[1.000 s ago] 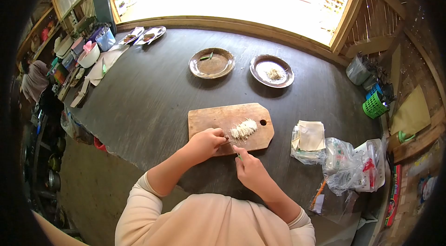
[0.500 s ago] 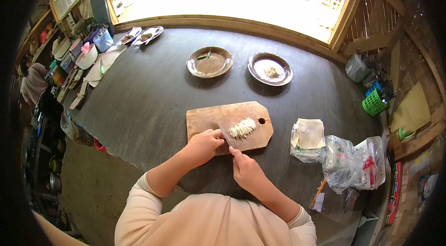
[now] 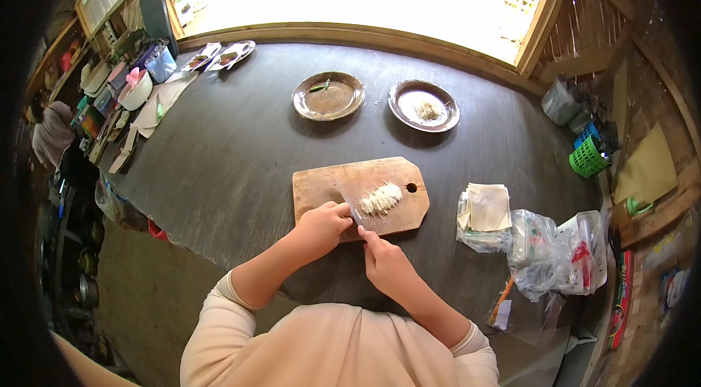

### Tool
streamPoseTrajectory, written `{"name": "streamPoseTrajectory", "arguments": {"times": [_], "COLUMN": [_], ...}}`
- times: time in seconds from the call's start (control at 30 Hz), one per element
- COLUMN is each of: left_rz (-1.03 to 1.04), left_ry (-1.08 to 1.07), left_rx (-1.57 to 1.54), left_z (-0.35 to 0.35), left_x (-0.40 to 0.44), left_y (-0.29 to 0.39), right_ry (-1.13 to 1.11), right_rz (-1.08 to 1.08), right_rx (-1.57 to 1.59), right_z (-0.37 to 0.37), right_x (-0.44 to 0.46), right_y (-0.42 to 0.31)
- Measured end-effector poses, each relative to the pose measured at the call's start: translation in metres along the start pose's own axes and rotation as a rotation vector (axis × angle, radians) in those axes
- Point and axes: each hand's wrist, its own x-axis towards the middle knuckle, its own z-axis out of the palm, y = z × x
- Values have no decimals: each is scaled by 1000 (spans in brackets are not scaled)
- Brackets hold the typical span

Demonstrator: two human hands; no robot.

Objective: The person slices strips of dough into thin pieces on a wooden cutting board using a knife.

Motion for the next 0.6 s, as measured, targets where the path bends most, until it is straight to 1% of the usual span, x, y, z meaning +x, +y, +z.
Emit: {"name": "streamPoseTrajectory", "arguments": {"times": [0.13, 0.2, 0.23, 0.3, 0.43, 0.5, 0.6], "left_rz": [0, 1, 2, 3, 9, 10, 10], "left_ry": [6, 18, 14, 16, 1, -10, 41], "left_rx": [14, 11, 4, 0, 28, 28, -26], "left_z": [2, 3, 3, 2, 1, 1, 1], "left_x": [0, 0, 0, 1, 0, 0, 0], "left_y": [-1, 0, 0, -1, 0, 0, 0], "right_ry": [38, 91, 96, 18, 21, 93, 101], "right_rz": [-49, -129, -132, -9, 10, -114, -122], "right_rx": [-2, 13, 12, 29, 48, 27, 51], "right_z": [9, 13, 11, 4, 5, 11, 12], "right_x": [5, 13, 11, 6, 2, 7, 13], "right_y": [17, 20, 17, 7, 9, 20, 17]}}
